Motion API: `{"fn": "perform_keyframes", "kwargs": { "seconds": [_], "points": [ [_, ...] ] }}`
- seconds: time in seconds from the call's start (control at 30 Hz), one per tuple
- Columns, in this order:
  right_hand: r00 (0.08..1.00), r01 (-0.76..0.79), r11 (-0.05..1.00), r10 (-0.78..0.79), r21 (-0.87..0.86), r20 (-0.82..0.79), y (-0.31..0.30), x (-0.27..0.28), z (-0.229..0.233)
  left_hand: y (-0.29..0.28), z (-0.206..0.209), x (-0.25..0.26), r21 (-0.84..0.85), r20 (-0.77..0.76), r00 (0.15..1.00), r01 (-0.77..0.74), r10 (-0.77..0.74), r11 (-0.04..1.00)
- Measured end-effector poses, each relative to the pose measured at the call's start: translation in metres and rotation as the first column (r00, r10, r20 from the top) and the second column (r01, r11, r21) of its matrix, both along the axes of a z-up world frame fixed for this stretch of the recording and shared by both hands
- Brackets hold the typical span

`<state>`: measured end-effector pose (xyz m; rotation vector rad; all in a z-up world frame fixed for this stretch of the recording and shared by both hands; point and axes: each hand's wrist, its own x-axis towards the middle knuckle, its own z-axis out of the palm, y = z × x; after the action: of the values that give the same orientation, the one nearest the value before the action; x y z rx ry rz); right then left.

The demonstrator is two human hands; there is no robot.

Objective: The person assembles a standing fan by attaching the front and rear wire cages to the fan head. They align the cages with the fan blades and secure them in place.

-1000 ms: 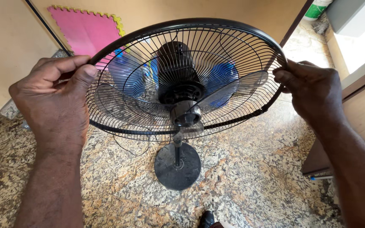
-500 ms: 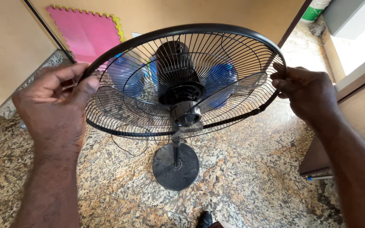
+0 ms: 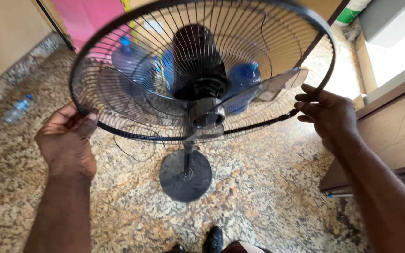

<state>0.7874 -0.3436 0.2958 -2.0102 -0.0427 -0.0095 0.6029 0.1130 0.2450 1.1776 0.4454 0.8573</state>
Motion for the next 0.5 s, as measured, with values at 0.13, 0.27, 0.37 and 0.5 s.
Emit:
{"fn": "perform_keyframes", "kwargs": {
  "seconds": [0.13, 0.27, 0.37, 0.5],
  "points": [
    [0.999, -0.052, 0.998, 0.052, 0.029, -0.012, -0.008, 0.011, -0.033, -0.008, -0.030, 0.003, -0.139, -0.013, 0.999, -0.034, 0.032, 0.990],
    [0.997, -0.066, 0.973, 0.070, 0.221, -0.013, -0.013, 0.015, -0.066, -0.025, -0.053, 0.003, -0.259, -0.160, 0.987, -0.051, 0.009, 0.964],
    [0.998, -0.040, 0.943, 0.051, 0.331, -0.023, -0.013, 0.017, -0.083, -0.027, -0.071, 0.008, -0.344, -0.133, 0.991, -0.049, 0.003, 0.938],
    [0.994, -0.075, 0.879, 0.103, 0.471, -0.034, -0.011, 0.010, -0.101, -0.030, -0.093, 0.010, -0.291, -0.098, 0.994, 0.026, -0.057, 0.957]
  ]
}}
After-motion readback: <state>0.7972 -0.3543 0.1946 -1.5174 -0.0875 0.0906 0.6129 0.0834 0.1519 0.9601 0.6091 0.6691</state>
